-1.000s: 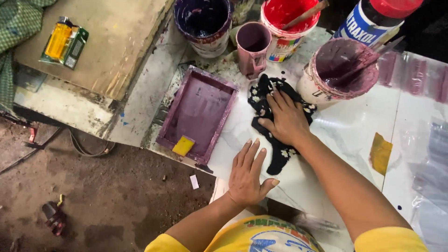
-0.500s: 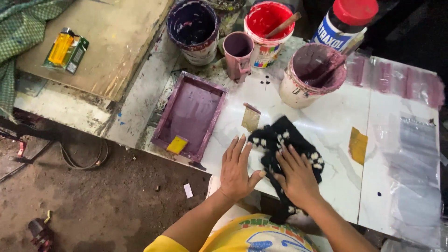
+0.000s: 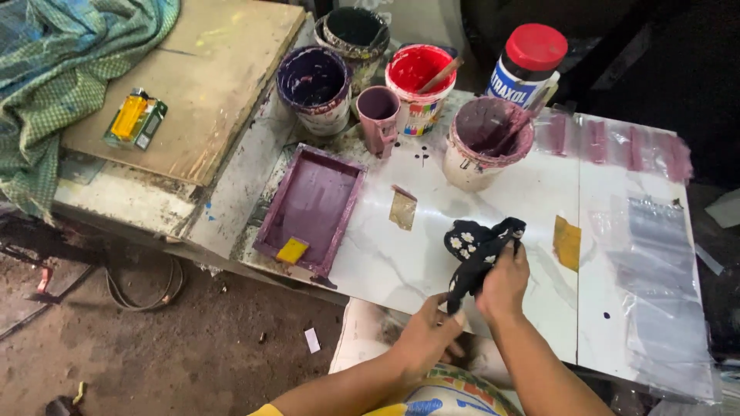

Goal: The person wipes a white surface with a black cloth, moving a pink cup and a paint tray aside to access the area. They then place a clear plastic sheet onto the cleaned surface and smooth it out with their hands.

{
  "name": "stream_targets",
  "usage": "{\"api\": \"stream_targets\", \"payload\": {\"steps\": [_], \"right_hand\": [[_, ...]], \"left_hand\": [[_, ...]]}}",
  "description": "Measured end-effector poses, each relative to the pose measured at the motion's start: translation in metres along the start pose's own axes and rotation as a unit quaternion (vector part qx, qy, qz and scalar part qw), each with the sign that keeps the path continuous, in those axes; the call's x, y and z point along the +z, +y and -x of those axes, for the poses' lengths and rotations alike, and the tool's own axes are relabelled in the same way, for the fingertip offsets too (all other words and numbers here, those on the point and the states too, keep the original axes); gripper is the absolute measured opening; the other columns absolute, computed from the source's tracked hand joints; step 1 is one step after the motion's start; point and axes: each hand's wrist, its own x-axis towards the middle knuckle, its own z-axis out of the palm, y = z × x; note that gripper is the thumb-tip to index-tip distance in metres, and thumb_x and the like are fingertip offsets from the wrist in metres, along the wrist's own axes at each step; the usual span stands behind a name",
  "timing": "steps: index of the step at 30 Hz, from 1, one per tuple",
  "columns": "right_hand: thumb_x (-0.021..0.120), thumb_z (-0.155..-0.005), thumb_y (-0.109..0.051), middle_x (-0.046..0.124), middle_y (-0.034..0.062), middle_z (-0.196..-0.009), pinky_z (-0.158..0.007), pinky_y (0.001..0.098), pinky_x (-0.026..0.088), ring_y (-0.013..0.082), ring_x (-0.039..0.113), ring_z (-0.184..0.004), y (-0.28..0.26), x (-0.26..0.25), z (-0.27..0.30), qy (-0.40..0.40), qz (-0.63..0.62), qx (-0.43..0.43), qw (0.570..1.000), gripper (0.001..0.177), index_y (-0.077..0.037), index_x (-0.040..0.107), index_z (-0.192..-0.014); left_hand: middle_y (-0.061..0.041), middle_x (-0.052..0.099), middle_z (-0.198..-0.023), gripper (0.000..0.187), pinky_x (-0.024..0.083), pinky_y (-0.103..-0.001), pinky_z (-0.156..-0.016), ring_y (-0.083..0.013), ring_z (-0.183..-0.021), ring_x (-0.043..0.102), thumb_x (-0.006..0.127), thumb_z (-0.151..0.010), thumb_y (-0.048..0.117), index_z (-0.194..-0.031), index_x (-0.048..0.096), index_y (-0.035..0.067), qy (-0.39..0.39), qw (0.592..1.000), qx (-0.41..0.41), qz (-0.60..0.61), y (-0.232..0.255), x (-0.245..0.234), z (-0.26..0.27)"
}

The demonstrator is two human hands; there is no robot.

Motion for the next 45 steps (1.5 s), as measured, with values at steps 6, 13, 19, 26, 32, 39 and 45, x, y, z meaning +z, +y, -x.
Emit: {"api": "stream_targets", "payload": {"steps": [6, 13, 19, 26, 32, 39, 45], "right_hand": [[0.023, -0.107, -0.05, 0.044, 0.0166, -0.157, -0.124, 0.0455, 0.023, 0.0315, 0.04, -0.146, 0.105, -0.077, -0.026, -0.366, 0.342, -0.386, 0.775, 0.065, -0.006, 0.044, -0.151], [0.044, -0.098, -0.062, 0.064, 0.0116, -0.124, -0.113, 0.0667, 0.024, 0.0443, 0.026, -0.152, 0.031, -0.074, 0.029, -0.416, 0.559, -0.461, 0.549, 0.061, -0.008, 0.07, -0.107], [0.066, -0.092, -0.04, 0.051, 0.0032, -0.155, -0.115, 0.0574, 0.026, 0.0342, 0.038, -0.15, 0.026, -0.135, -0.007, -0.381, 0.396, -0.505, 0.666, 0.024, -0.027, 0.075, -0.11], [0.057, -0.098, -0.01, 0.067, 0.0117, -0.135, -0.113, 0.0496, 0.048, 0.0356, 0.056, -0.136, 0.006, -0.158, 0.006, -0.322, 0.266, -0.446, 0.791, 0.024, -0.008, 0.072, -0.117], [0.057, -0.1, -0.012, 0.072, 0.0111, -0.126, -0.106, 0.0475, 0.054, 0.0357, 0.063, -0.126, 0.006, -0.173, 0.011, -0.289, 0.245, -0.45, 0.809, 0.023, -0.008, 0.073, -0.115], [0.062, -0.095, 0.0, 0.07, 0.0177, -0.124, -0.112, 0.0429, 0.05, 0.0336, 0.064, -0.123, -0.027, -0.231, -0.036, -0.099, 0.327, -0.495, 0.799, 0.022, -0.001, 0.07, -0.115], [0.075, -0.096, -0.037, 0.077, 0.0028, -0.126, -0.09, 0.0465, 0.054, 0.0311, 0.07, -0.113, -0.042, -0.304, -0.118, 0.176, 0.653, -0.436, 0.594, 0.03, -0.017, 0.081, -0.118]], "left_hand": [[-0.008, 0.068, -0.125, 0.057, 0.048, -0.033, -0.107, -0.0178, -0.121, 0.061, 0.042, -0.099, 0.045, -0.132, 0.064, 0.004, 0.086, 0.964, 0.137, 0.21, 0.019, -0.004, -0.033], [-0.008, 0.067, -0.1, 0.035, 0.05, -0.034, -0.088, -0.0209, -0.095, 0.062, 0.046, -0.103, 0.031, -0.116, 0.064, 0.004, 0.201, 0.965, -0.037, 0.164, 0.033, -0.011, -0.051], [-0.016, 0.072, -0.12, 0.038, 0.049, -0.038, -0.103, -0.0268, -0.114, 0.066, 0.047, -0.105, 0.026, -0.126, 0.064, -0.001, 0.333, 0.938, 0.071, 0.063, 0.042, -0.066, -0.115], [-0.013, 0.06, -0.096, 0.024, 0.045, -0.052, -0.076, -0.0358, -0.091, 0.059, 0.044, -0.092, 0.023, -0.106, 0.057, 0.008, 0.368, 0.85, 0.246, -0.284, 0.1, -0.081, -0.167], [-0.023, 0.051, -0.125, 0.057, 0.048, -0.054, -0.076, -0.0442, -0.099, 0.052, 0.058, -0.079, 0.008, -0.136, 0.058, 0.01, 0.416, 0.589, 0.378, -0.58, 0.084, -0.108, -0.256], [-0.024, 0.048, -0.147, 0.042, 0.044, -0.06, -0.099, -0.0492, -0.134, 0.046, 0.067, -0.087, 0.02, -0.125, 0.062, 0.005, 0.437, 0.522, 0.416, -0.603, 0.076, -0.085, -0.223], [-0.024, 0.048, -0.152, 0.065, 0.039, -0.05, -0.102, -0.0447, -0.14, 0.045, 0.086, -0.068, 0.031, -0.126, 0.065, 0.01, 0.415, 0.52, 0.481, -0.572, 0.049, -0.055, -0.166]]}}
